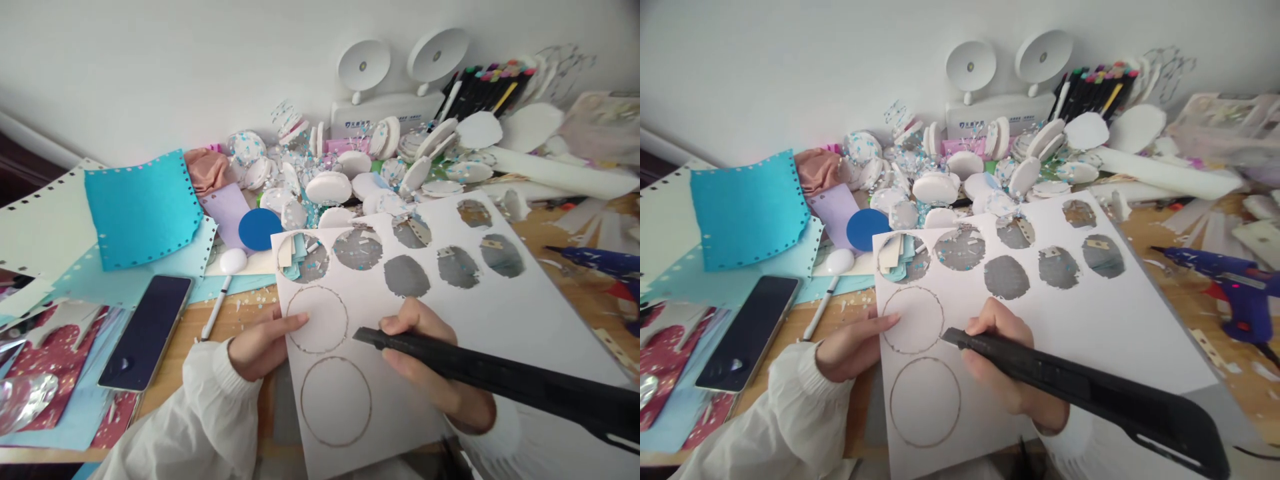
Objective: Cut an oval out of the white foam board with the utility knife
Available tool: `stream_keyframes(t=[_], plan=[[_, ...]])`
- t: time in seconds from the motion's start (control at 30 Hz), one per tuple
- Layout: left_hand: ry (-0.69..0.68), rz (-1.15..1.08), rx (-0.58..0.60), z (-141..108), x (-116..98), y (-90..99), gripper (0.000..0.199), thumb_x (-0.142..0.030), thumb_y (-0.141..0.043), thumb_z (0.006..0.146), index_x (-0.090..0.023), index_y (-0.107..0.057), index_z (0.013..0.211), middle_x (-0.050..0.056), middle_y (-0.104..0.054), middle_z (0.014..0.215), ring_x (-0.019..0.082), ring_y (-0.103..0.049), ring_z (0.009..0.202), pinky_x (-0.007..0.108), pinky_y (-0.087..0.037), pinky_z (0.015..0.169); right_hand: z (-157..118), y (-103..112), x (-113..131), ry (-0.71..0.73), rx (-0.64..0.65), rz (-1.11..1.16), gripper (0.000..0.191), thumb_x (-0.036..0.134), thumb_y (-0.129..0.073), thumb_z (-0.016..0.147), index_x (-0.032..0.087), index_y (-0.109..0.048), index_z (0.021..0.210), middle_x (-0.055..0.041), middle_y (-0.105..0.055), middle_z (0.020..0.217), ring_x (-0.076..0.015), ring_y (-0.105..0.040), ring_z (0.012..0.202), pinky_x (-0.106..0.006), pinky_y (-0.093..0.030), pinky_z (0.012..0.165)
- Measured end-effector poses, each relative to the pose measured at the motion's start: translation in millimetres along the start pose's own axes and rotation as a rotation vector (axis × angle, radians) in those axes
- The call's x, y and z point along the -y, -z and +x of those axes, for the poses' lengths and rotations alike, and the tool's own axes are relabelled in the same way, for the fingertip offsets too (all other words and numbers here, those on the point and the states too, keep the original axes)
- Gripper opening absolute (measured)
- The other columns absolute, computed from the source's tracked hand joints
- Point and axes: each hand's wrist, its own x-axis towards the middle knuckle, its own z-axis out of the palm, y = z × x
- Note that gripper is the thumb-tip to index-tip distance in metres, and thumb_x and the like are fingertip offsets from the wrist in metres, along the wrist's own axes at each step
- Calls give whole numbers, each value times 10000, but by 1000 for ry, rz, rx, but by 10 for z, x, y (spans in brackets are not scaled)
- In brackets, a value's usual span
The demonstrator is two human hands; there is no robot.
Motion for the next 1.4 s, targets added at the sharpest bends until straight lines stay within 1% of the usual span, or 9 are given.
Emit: stream_keyframes(t=[0.2,0.37,0.47,0.77,0.9,1.03,1.17,1.27,1.4], plan=[[14,-61,10,57,55,18,272,-187,-738,758,-102,-711,1015,128,-764,916,263,-726,873,374,-547,860,-44,21,-143,-91,6,139,138,176,-590,815,242,-469,823,64,-475,610,-92,-388,489,-216,-288,445],[16,-56,6,62,79,48,266,-178,-757,736,-101,-723,989,125,-766,915,249,-730,820,366,-556,832,16,-39,-260,-126,-197,359,110,165,-557,836,243,-481,851,97,-441,499,-83,-382,417,-208,-289,421],[8,-64,28,64,86,73,287,-187,-773,721,-106,-724,992,118,-768,914,248,-730,821,361,-556,831,70,-94,-252,-115,-252,462,113,162,-551,831,244,-475,845,113,-423,455,-76,-358,373,-198,-271,395],[20,-63,65,75,90,106,391,-182,-767,720,-108,-688,1096,125,-766,928,276,-726,886,383,-542,877,65,-92,-259,-114,-248,435,117,197,-578,840,243,-473,862,105,-445,486,-78,-385,392,-207,-276,403],[-1,-38,2,65,85,54,365,-171,-753,733,-95,-687,1083,132,-761,948,276,-725,894,389,-538,893,86,-76,-270,-111,-178,404,113,201,-583,842,242,-480,864,97,-462,501,-85,-402,420,-216,-288,428],[-13,-61,-102,29,82,-9,390,-136,-733,730,-84,-673,1112,139,-762,936,281,-729,881,407,-524,930,147,-17,-130,-151,-162,427,117,215,-597,808,240,-490,849,99,-446,488,-84,-383,407,-218,-275,415],[-11,-81,-146,-59,47,-23,346,-153,-673,765,-55,-679,1096,144,-766,861,286,-734,846,396,-537,904,148,162,174,-119,-213,439,139,224,-635,760,242,-506,809,91,-432,449,-88,-367,390,-224,-246,391],[4,-102,-186,-169,6,-9,299,-172,-623,781,-30,-698,1033,152,-763,800,299,-734,846,392,-553,865,50,358,380,-41,-271,419,129,209,-653,739,252,-543,788,79,-426,430,-98,-378,383,-239,-254,389],[12,-124,-228,-361,-19,10,314,-204,-597,784,-27,-703,1020,156,-757,757,322,-729,872,408,-554,854,-148,612,531,-10,-367,355,133,200,-681,711,272,-599,789,64,-412,423,-105,-375,391,-256,-252,396]])
